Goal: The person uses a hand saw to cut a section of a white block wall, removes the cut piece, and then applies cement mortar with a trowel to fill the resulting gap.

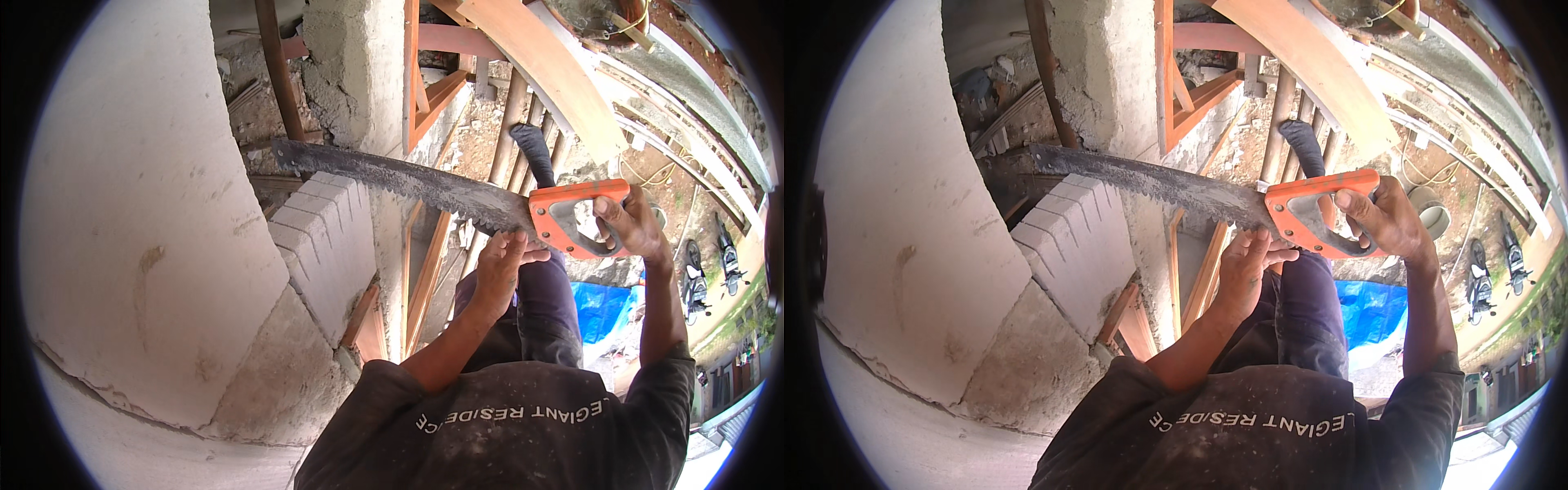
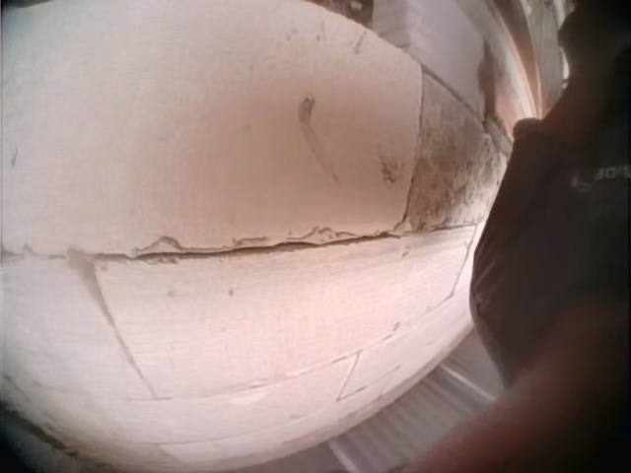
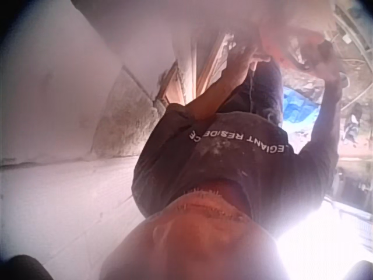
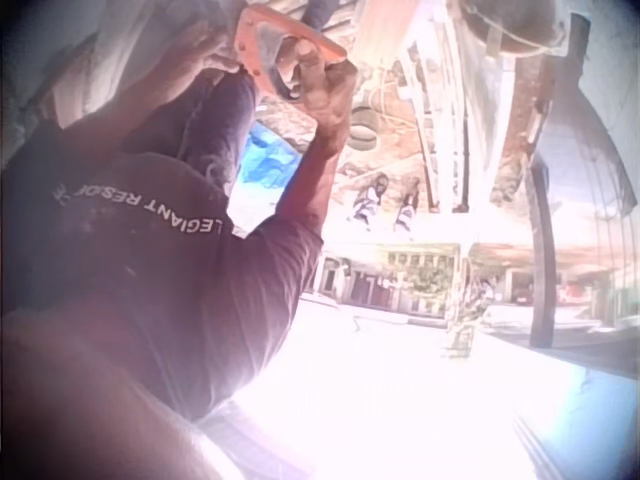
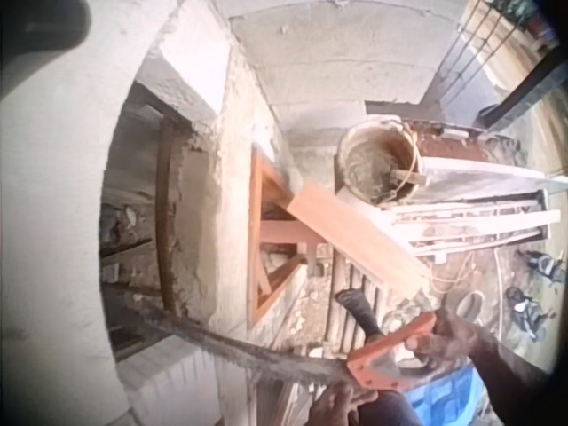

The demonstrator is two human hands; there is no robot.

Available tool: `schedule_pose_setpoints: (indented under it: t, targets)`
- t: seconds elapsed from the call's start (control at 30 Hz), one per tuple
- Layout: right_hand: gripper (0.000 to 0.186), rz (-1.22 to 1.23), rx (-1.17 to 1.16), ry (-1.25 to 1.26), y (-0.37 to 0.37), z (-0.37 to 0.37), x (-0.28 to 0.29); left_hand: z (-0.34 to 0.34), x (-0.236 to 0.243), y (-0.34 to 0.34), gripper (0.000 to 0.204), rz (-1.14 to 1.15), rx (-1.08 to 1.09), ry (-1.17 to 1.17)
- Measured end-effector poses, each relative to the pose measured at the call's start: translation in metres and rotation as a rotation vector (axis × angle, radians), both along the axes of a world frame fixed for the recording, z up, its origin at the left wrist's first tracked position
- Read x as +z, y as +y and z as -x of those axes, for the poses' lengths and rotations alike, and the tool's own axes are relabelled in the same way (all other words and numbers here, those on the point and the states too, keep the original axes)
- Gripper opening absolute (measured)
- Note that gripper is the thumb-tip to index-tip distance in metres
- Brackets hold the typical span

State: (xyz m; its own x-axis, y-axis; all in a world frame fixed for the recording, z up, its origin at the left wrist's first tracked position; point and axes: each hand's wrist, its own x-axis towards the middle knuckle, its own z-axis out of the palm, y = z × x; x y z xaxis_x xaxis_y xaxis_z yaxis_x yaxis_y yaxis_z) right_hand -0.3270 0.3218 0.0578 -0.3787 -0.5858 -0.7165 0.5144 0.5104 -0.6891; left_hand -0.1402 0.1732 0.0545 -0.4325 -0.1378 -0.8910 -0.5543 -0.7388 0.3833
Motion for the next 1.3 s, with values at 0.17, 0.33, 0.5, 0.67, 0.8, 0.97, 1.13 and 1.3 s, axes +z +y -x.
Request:
schedule_pose_setpoints:
  t: [0.17,0.33,0.5,0.67,0.8,0.97,1.13,1.3]
  targets:
    - [0.055,0.040,-0.005,0.013,-0.004,-0.003,0.004,-0.007,-0.003,0.001,0.046,0.021,-0.003,0.036]
    - [0.055,0.017,-0.106,-0.032,-0.040,-0.009,-0.026,0.012,-0.013,-0.038,0.030,0.186,0.142,0.133]
    - [0.048,0.124,-0.197,-0.059,-0.046,-0.014,-0.019,0.013,-0.008,-0.056,0.028,0.246,0.032,0.168]
    - [0.048,0.092,-0.184,-0.041,-0.032,-0.018,-0.008,0.000,-0.018,-0.038,0.033,0.176,0.039,0.157]
    - [0.052,0.092,-0.164,-0.041,-0.026,-0.031,-0.005,-0.009,-0.009,-0.040,0.036,0.185,-0.019,0.121]
    - [0.059,0.072,-0.127,-0.037,-0.033,-0.040,0.017,-0.022,0.005,-0.045,0.040,0.182,-0.024,0.142]
    - [0.062,0.063,-0.081,-0.025,-0.039,-0.045,0.026,-0.030,0.009,-0.045,0.039,0.175,0.036,0.114]
    - [0.061,0.005,-0.072,-0.049,-0.036,-0.048,0.016,-0.040,0.009,-0.043,0.038,0.201,0.034,0.104]
